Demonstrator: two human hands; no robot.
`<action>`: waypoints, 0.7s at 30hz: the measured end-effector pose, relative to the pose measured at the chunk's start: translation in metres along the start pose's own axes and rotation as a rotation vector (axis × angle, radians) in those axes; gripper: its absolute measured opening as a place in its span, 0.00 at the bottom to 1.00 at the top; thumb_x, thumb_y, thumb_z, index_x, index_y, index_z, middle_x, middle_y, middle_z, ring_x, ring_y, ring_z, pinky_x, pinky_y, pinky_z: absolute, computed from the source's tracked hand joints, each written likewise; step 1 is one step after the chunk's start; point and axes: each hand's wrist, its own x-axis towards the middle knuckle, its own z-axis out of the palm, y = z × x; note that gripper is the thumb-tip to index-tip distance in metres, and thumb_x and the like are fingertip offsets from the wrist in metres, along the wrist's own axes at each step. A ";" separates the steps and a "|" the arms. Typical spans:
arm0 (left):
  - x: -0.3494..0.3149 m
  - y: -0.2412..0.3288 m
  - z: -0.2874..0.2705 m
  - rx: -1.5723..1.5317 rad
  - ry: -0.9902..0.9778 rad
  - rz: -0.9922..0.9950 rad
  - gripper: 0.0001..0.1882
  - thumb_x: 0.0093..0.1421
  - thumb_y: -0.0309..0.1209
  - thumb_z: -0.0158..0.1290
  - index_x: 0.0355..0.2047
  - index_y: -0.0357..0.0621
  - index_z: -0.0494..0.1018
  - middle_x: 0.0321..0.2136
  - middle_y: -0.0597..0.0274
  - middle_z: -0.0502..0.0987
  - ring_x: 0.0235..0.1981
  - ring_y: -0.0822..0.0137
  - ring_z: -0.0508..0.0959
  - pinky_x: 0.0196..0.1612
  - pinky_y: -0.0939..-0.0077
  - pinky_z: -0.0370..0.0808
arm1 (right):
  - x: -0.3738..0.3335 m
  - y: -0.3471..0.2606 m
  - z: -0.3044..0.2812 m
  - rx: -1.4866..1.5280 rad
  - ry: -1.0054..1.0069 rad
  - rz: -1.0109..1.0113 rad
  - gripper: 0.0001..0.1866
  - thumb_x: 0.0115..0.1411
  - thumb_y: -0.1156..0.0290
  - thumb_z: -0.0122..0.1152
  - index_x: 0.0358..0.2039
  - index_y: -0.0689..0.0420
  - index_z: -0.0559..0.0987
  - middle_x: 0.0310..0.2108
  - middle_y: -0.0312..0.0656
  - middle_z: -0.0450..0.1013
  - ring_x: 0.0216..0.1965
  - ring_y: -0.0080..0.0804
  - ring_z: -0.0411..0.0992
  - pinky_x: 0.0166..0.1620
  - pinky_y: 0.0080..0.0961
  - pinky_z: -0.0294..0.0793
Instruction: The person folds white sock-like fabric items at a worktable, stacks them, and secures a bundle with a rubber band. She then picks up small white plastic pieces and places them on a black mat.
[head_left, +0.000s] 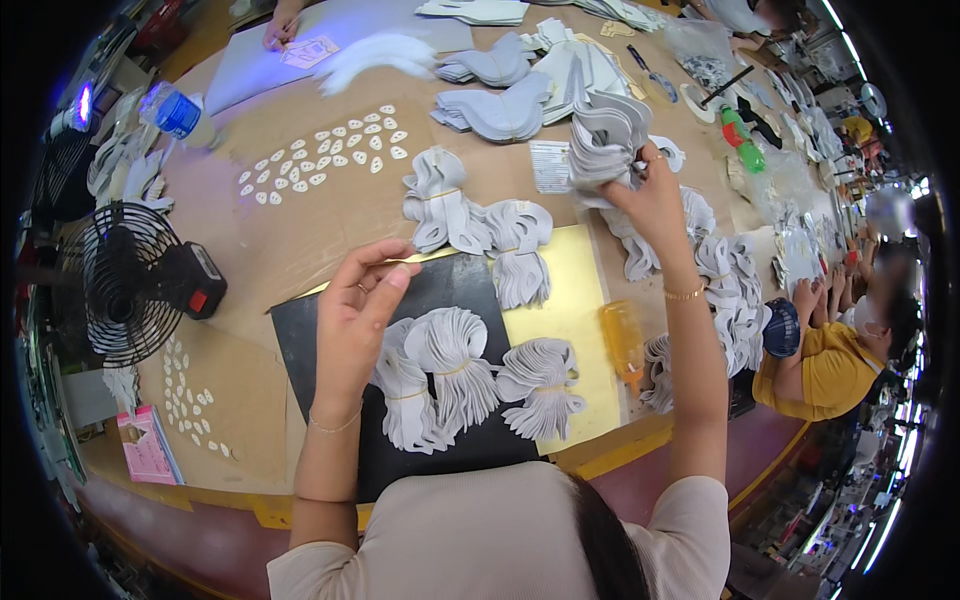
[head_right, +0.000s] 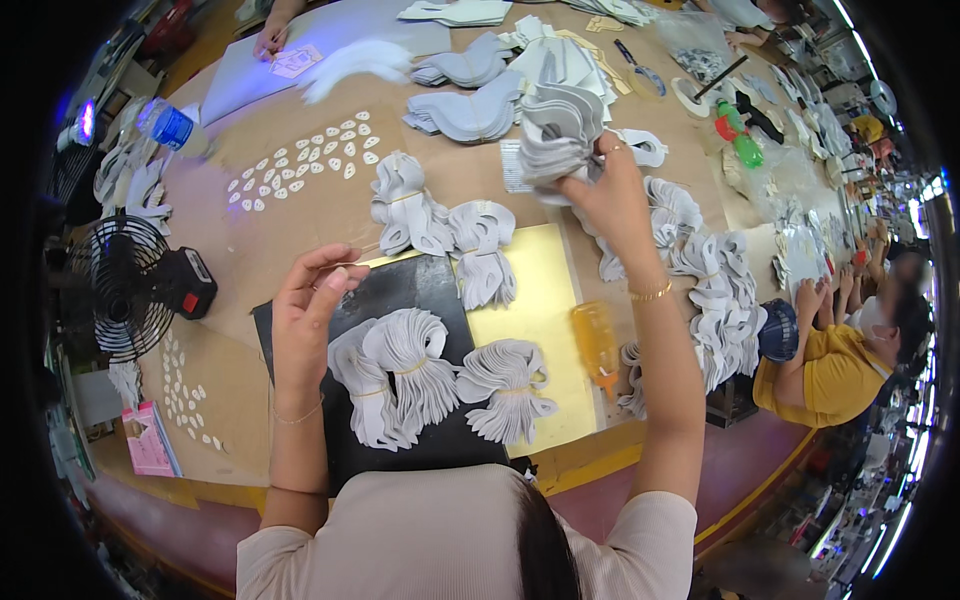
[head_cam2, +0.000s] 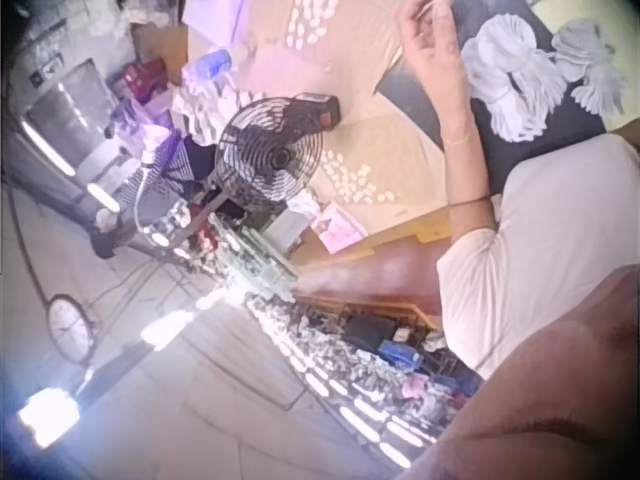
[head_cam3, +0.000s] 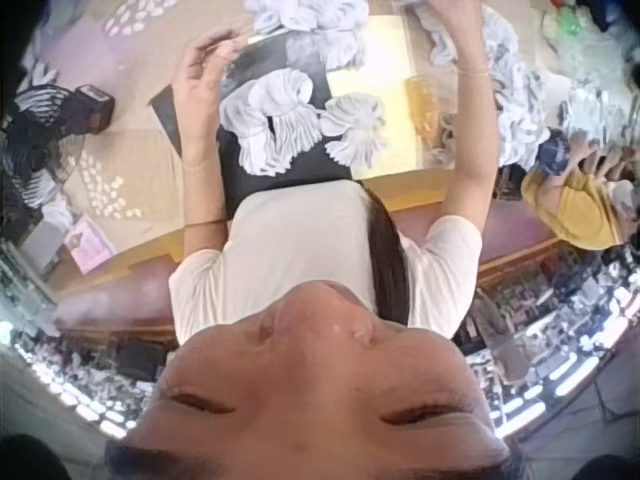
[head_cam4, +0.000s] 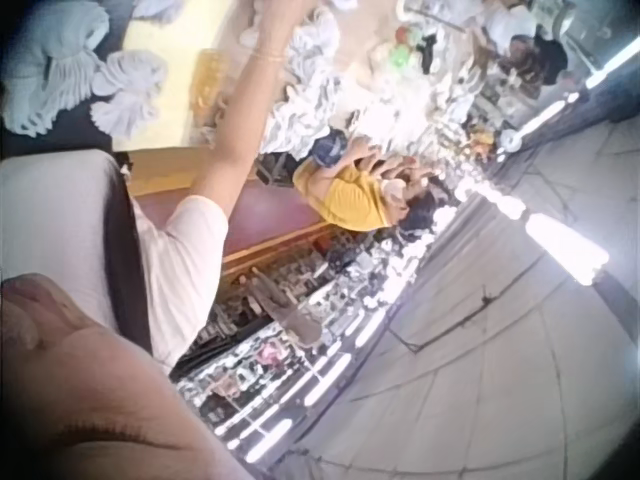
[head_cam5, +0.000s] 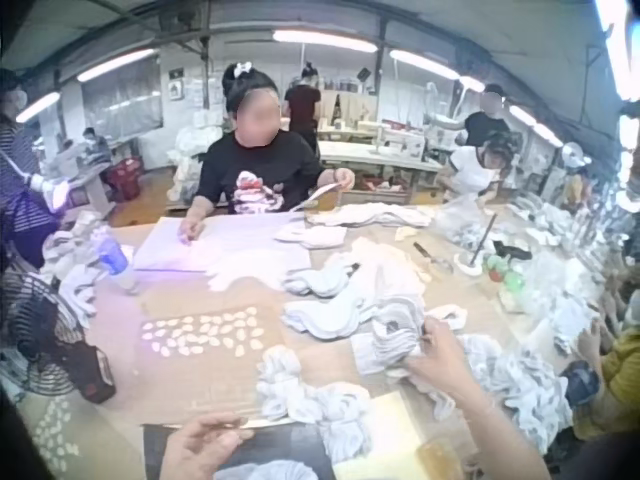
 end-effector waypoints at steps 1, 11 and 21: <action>0.001 0.002 0.006 0.000 -0.048 -0.002 0.14 0.64 0.26 0.53 0.49 0.34 0.71 0.45 0.58 0.75 0.45 0.70 0.77 0.51 0.77 0.71 | -0.009 -0.013 -0.003 0.092 -0.003 0.014 0.25 0.43 0.72 0.71 0.44 0.63 0.75 0.39 0.45 0.78 0.42 0.35 0.75 0.47 0.27 0.72; -0.002 0.036 0.065 -0.280 -0.487 -0.356 0.15 0.67 0.32 0.52 0.46 0.31 0.74 0.32 0.55 0.79 0.30 0.69 0.81 0.35 0.78 0.78 | -0.064 -0.098 -0.006 0.638 -0.061 -0.063 0.27 0.49 0.82 0.70 0.50 0.58 0.72 0.48 0.39 0.73 0.50 0.26 0.72 0.54 0.24 0.70; -0.014 0.042 0.068 -0.178 -0.425 -0.260 0.09 0.65 0.25 0.52 0.39 0.28 0.74 0.31 0.52 0.80 0.30 0.67 0.82 0.33 0.78 0.79 | -0.076 -0.107 0.000 0.714 -0.043 -0.229 0.27 0.48 0.86 0.68 0.50 0.59 0.72 0.51 0.40 0.71 0.51 0.28 0.71 0.54 0.24 0.71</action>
